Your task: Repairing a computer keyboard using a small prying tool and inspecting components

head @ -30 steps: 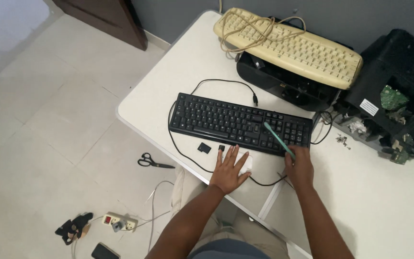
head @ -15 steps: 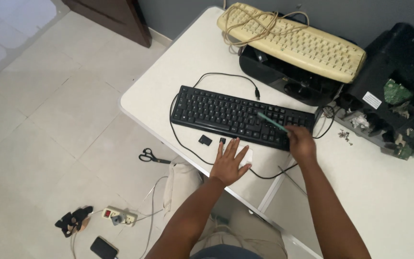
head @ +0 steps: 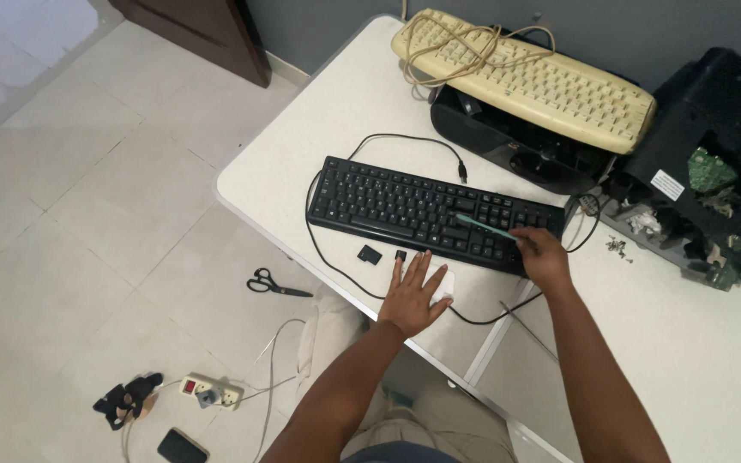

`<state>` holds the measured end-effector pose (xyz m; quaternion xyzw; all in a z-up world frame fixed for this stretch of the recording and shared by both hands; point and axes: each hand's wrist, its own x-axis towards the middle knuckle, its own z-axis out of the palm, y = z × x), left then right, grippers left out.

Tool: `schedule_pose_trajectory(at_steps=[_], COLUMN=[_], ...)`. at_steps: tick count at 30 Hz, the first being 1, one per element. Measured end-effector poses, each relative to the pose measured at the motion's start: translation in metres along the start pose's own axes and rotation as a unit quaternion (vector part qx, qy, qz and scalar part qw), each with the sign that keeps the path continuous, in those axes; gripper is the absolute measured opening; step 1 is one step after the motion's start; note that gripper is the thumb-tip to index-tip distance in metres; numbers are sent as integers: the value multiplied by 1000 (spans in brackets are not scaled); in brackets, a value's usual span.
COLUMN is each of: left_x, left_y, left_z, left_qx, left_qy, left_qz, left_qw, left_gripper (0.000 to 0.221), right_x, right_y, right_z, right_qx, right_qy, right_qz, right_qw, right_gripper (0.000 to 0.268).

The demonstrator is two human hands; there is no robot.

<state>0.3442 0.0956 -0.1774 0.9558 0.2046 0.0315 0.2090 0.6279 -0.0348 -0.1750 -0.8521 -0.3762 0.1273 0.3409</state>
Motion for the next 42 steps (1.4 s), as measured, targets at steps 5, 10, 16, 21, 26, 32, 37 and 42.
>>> schedule_pose_trajectory(at_steps=[5,10,16,21,26,32,37,42], left_x=[-3,-3,1,-1,-1,-3,-28,-50], left_y=[-1,-2,-2,0,-2,-4,-47,-105], left_z=[3,9,-1,1,4,5,22,-22], left_qx=[-12,-1,7,-2,7,-10,-60,-405], left_qy=[19,47,41,23,29,76,285,388], left_qz=[4,8,17,12,22,44,-85,-488], left_qw=[1000,999,999,1000,999,996,953,669], left_gripper=[69,68,67,69,69,64,60,95], right_x=[-1,-15,-20,-30,-31,-63,-134,-229], right_y=[25,3,2,3,-7,-41,-44,-20], right_z=[33,25,20,29,17,7,1,25], right_qx=[-97,-56,-42,-39,-4,49,95,97], right_qy=[134,163,156,111,161,147,143,117], right_qz=[-138,-163,-126,-84,-45,35,100,117], right_qw=[976,971,979,989,986,987,980,981], right_gripper=[24,22,32,30,25,29,29,33])
